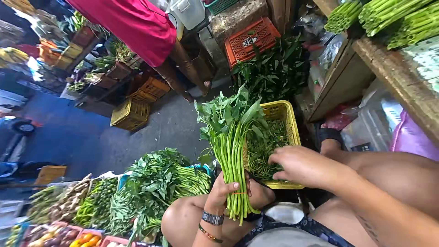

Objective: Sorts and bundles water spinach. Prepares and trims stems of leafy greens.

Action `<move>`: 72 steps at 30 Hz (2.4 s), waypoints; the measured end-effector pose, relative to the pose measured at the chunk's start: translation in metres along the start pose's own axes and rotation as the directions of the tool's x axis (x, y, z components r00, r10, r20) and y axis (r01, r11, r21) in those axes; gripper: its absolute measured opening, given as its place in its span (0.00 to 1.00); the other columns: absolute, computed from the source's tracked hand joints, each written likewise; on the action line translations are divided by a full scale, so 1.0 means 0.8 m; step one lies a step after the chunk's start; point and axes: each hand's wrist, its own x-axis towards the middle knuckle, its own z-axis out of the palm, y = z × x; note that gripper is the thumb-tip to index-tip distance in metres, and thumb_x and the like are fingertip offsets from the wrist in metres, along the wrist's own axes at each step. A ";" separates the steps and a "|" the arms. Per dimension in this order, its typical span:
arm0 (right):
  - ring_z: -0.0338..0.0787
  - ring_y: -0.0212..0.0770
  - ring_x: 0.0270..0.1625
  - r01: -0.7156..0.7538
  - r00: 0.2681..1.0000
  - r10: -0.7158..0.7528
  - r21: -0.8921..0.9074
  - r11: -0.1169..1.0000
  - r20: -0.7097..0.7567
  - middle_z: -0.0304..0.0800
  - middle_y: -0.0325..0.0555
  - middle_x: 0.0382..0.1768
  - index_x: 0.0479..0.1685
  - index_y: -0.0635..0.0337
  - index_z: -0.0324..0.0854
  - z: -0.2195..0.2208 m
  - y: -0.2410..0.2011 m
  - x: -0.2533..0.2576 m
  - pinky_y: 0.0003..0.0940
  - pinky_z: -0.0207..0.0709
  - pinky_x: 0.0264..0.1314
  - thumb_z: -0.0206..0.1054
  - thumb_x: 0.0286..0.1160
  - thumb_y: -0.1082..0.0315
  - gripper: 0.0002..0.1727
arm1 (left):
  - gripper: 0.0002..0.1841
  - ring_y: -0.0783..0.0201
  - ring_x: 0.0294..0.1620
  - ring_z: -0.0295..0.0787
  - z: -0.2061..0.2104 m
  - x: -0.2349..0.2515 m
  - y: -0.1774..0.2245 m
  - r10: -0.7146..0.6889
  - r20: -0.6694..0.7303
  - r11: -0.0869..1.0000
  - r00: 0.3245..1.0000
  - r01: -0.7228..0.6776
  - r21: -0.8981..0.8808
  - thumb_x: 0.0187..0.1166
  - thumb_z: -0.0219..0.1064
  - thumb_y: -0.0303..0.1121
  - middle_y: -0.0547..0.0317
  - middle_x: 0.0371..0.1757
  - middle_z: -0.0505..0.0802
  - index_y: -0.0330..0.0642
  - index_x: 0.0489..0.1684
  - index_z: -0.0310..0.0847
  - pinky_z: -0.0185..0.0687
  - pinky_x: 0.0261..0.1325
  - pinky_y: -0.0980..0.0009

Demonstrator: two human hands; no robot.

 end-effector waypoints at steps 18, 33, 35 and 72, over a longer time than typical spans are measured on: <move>0.71 0.60 0.86 0.562 0.547 -0.694 -0.410 0.719 -0.468 0.81 0.54 0.77 0.77 0.49 0.78 0.115 0.007 0.110 0.66 0.54 0.92 0.70 0.70 0.79 0.31 | 0.35 0.64 0.52 0.92 0.014 0.042 0.080 -0.674 -0.118 0.181 0.729 0.318 0.931 0.59 0.82 0.26 0.55 0.53 0.93 0.39 0.71 0.75 0.90 0.60 0.59; 0.89 0.52 0.59 0.134 0.871 -0.105 0.026 0.991 -0.480 0.90 0.48 0.55 0.65 0.51 0.83 0.087 0.007 0.119 0.55 0.82 0.59 0.84 0.51 0.61 0.34 | 0.14 0.43 0.48 0.90 -0.014 0.064 0.114 -0.033 0.113 -0.791 0.993 -0.095 0.605 0.64 0.75 0.27 0.46 0.41 0.90 0.40 0.47 0.84 0.85 0.48 0.46; 0.86 0.54 0.65 0.129 0.929 -0.088 0.090 0.988 -0.360 0.87 0.50 0.61 0.70 0.52 0.79 0.073 0.001 0.107 0.57 0.77 0.68 0.86 0.54 0.52 0.39 | 0.09 0.41 0.43 0.89 -0.005 0.062 0.122 -0.025 0.209 -0.808 0.978 -0.143 0.572 0.69 0.72 0.24 0.44 0.39 0.89 0.37 0.45 0.84 0.84 0.40 0.47; 0.91 0.46 0.48 0.432 0.684 0.442 0.810 0.396 -0.581 0.91 0.58 0.49 0.63 0.68 0.81 -0.012 0.064 0.087 0.46 0.88 0.51 0.79 0.67 0.69 0.25 | 0.11 0.66 0.57 0.88 0.215 0.087 0.062 0.378 0.613 -0.101 0.693 -0.628 0.772 0.77 0.73 0.38 0.60 0.50 0.94 0.50 0.54 0.89 0.83 0.63 0.67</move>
